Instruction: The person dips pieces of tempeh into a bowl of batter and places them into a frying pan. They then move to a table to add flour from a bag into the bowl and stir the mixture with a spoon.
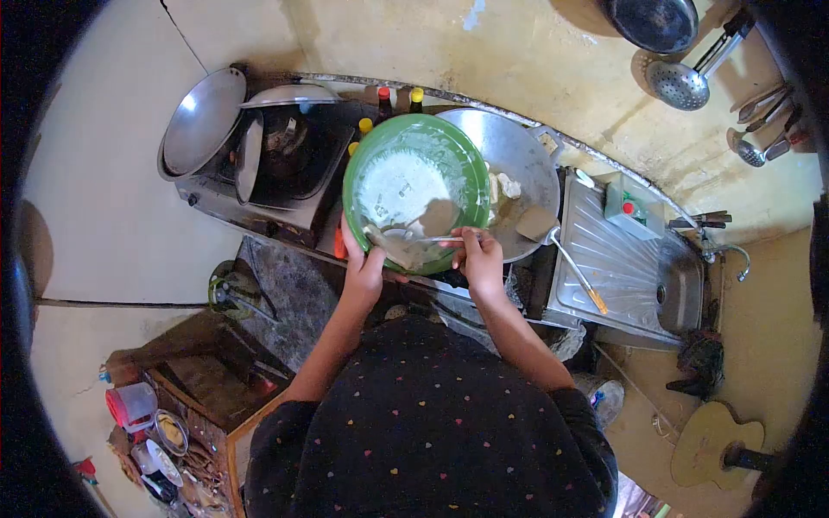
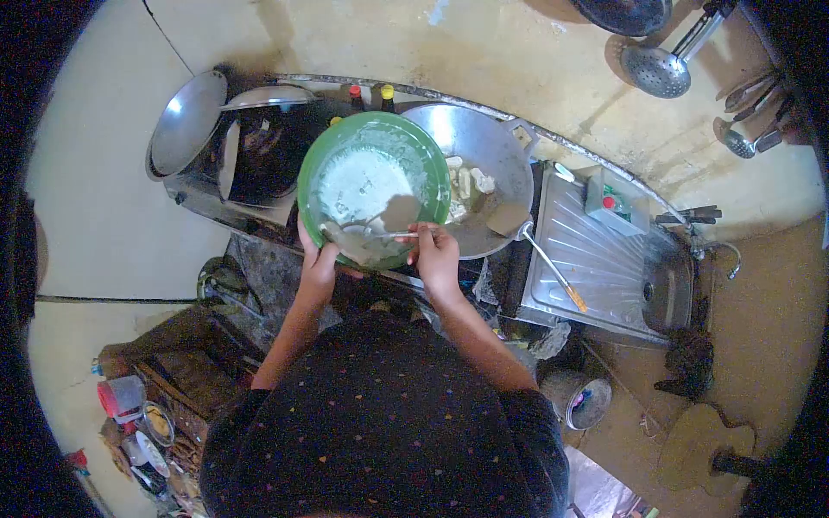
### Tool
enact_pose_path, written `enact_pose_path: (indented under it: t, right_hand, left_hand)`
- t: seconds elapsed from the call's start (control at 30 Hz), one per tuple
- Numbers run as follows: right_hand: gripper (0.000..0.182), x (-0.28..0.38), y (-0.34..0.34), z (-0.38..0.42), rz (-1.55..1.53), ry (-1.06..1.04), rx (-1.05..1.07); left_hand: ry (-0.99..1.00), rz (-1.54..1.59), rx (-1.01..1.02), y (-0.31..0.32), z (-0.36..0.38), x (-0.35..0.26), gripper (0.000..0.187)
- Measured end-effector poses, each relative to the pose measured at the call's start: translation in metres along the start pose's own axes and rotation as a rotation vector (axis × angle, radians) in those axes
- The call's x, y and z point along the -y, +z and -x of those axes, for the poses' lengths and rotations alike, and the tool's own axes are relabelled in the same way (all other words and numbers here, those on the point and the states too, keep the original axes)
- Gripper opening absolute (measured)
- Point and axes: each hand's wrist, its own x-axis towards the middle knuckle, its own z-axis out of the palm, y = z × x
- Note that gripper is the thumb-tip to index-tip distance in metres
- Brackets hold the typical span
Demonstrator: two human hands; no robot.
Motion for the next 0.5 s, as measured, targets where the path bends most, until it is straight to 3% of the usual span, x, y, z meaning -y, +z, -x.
enact_pose_path:
  t: [0.07, 0.17, 0.37, 0.4, 0.5]
  right_hand:
    - [0.021, 0.009, 0.001, 0.003, -0.024, 0.112, -0.018]
    - [0.020, 0.011, -0.002, 0.003, -0.144, 0.107, -0.060]
    - [0.023, 0.012, -0.021, -0.005, 0.236, -0.409, -0.104]
    - [0.024, 0.022, -0.024, -0.001, 0.391, -0.367, -0.081]
    - [0.024, 0.027, -0.023, 0.002, 0.369, -0.275, -0.008]
  left_hand:
    - [0.001, -0.012, 0.008, -0.002, 0.000, 0.007, 0.076]
    - [-0.051, 0.012, 0.014, 0.001, 0.002, 0.007, 0.077]
    - [-0.060, 0.044, 0.021, -0.001, 0.005, -0.004, 0.077]
    - [-0.050, 0.048, 0.024, -0.002, 0.005, -0.004, 0.077]
    - [-0.043, 0.064, 0.040, -0.004, 0.006, -0.004, 0.078]
